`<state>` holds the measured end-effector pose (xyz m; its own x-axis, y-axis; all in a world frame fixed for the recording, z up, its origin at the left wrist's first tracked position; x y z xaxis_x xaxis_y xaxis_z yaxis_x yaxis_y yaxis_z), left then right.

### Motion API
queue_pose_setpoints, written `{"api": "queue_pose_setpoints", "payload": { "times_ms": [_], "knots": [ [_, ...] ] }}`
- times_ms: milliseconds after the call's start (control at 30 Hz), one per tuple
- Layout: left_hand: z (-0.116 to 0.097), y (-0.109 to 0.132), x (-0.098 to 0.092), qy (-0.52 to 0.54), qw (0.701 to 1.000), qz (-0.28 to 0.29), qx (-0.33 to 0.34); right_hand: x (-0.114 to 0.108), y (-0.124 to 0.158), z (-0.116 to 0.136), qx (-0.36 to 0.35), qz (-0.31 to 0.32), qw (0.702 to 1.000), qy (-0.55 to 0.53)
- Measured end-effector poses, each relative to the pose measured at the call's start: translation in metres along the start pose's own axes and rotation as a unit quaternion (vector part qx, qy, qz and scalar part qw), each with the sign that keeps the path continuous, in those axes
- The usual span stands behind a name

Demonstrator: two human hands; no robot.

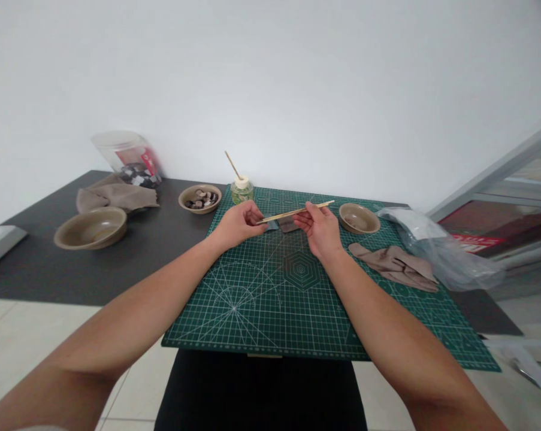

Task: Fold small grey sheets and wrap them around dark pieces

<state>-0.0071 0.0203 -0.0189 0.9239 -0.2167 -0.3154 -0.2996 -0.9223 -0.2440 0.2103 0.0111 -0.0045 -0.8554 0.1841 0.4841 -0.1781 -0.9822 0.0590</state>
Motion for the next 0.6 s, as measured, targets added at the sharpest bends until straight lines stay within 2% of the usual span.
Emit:
{"api": "queue_pose_setpoints", "payload": {
  "times_ms": [433, 600],
  "knots": [
    [-0.0034, 0.0009, -0.0005, 0.01, 1.0, 0.01, 0.001, -0.0005, 0.0002, 0.0025, -0.006, -0.02, 1.0, 0.013],
    [-0.006, 0.0025, 0.0001, -0.001, 1.0, 0.016, 0.004, 0.0017, 0.0028, -0.0001, 0.001, 0.002, 1.0, 0.015]
  ]
}}
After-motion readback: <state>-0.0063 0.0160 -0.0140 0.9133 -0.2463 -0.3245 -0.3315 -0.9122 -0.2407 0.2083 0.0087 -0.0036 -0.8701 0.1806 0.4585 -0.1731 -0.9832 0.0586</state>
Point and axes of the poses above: each hand's wrist, its own y-axis away from the middle knuckle, its own x-axis out of the palm, z = x × y, the point moved 1 cm from there along -y, towards the middle knuckle, and after that the axes turned 2 degrees about z, right-handed, at the moved point
